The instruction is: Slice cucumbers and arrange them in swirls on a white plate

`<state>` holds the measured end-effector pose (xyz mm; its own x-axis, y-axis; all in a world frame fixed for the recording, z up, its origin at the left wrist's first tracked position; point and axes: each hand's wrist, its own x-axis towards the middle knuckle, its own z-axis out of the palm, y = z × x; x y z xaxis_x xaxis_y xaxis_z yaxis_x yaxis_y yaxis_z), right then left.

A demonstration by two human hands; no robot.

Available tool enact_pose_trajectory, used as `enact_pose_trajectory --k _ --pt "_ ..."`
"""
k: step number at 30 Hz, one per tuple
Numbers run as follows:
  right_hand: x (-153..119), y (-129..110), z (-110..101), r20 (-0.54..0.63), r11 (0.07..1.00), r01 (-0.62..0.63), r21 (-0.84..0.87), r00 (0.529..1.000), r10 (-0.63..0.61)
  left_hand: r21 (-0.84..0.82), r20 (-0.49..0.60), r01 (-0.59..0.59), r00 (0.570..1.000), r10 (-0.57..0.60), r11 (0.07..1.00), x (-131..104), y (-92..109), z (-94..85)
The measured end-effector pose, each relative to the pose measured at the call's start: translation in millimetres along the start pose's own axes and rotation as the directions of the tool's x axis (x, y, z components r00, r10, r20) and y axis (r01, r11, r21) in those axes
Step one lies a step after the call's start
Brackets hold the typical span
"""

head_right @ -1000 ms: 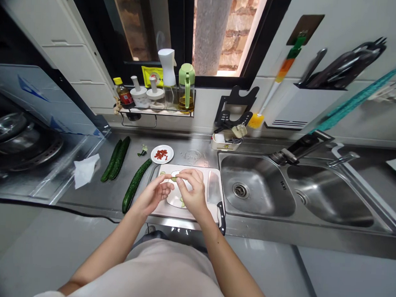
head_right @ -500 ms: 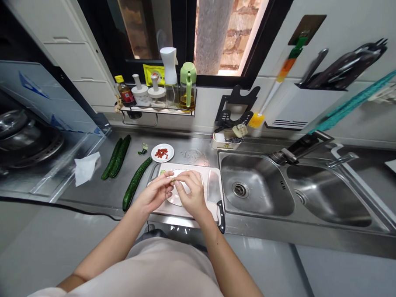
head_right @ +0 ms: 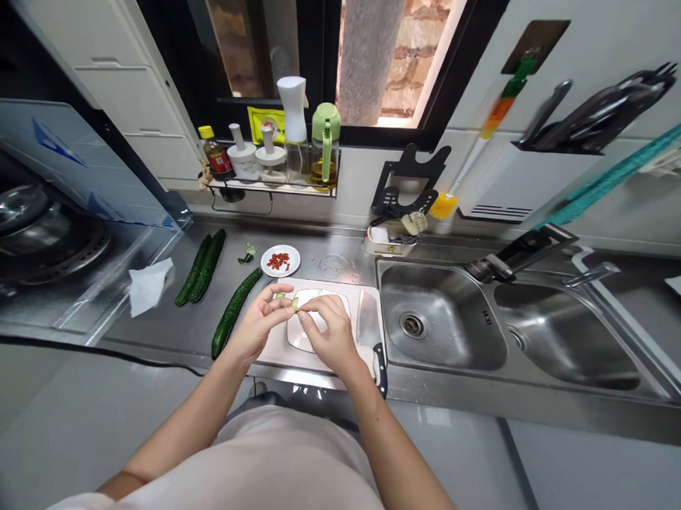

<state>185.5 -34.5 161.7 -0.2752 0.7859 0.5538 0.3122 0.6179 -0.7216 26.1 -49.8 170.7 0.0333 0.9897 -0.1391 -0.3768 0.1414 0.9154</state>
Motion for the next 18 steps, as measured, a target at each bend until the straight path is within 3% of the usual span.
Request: enact_pose_trajectory --k 9,18 --pt "2 -6 -5 0.024 0.999 0.033 -0.031 0.999 -0.032 0.129 0.007 -0.11 0.994 0.11 0.985 -5 5 4.2" --pt "3 -7 -3 0.022 0.999 -0.045 0.003 0.999 0.045 0.224 -0.027 -0.176 0.982 0.187 0.959 -8 7 12.2"
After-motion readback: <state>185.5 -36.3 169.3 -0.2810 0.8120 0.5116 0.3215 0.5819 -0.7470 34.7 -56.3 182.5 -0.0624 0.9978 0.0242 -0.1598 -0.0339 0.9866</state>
